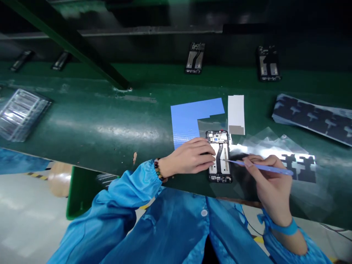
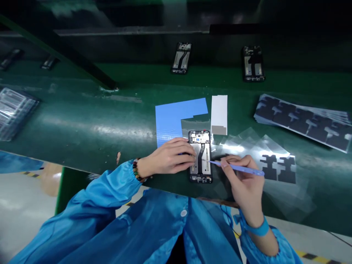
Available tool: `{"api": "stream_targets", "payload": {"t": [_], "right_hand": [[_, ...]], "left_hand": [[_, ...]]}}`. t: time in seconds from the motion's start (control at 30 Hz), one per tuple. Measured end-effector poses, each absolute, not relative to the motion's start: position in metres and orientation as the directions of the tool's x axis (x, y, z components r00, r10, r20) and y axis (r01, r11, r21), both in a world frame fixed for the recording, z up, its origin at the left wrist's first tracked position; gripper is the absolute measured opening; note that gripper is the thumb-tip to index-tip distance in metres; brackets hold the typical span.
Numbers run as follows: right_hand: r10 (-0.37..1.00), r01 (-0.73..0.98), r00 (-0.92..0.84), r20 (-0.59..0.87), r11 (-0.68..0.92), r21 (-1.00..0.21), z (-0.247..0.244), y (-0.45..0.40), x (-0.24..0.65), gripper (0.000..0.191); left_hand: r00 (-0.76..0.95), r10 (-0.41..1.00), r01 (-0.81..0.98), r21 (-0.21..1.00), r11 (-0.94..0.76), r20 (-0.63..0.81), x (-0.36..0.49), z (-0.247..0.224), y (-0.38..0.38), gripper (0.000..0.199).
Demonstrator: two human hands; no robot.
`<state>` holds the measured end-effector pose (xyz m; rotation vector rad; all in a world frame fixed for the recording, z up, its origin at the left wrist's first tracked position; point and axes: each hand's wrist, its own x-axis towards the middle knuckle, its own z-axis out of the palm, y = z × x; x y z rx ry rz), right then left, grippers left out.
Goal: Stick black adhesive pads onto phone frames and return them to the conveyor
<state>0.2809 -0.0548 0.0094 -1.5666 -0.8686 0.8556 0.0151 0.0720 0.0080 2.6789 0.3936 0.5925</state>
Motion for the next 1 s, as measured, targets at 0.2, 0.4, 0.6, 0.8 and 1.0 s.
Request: {"api": "stream_targets", "payload": {"t": [0.2, 0.4, 0.6, 0.8, 1.0], "right_hand": [[0.843, 0.134, 0.531, 0.081, 0.011, -0.991, 0.020, 0.019, 0.321, 0.040], [0.872, 0.195, 0.478, 0.106, 0.012, -0.981, -0.001, 0.076, 0.336, 0.042], [0.870, 0.213, 0.487, 0.083, -0.026, -0.977, -0.017, 0.075, 0.339, 0.040], [0.892, 0.225, 0.447, 0.064, -0.044, -0.973, -0.019, 0.074, 0.340, 0.037], [0.859, 0.112, 0.505, 0.079, 0.025, -0.993, -0.002, 0.072, 0.341, 0.043]], "left_hand": [[0.864, 0.374, 0.227, 0.403, -0.886, 0.336, 0.038, 0.016, 0.100, 0.022], [0.856, 0.453, 0.342, 0.385, -0.857, 0.248, 0.084, 0.019, 0.156, 0.027], [0.897, 0.367, 0.302, 0.266, -0.916, 0.248, 0.103, 0.005, 0.173, 0.029], [0.896, 0.356, 0.317, 0.181, -0.931, 0.266, 0.102, -0.003, 0.168, 0.034], [0.903, 0.340, 0.332, 0.074, -0.940, 0.264, 0.105, -0.005, 0.164, 0.031]]}}
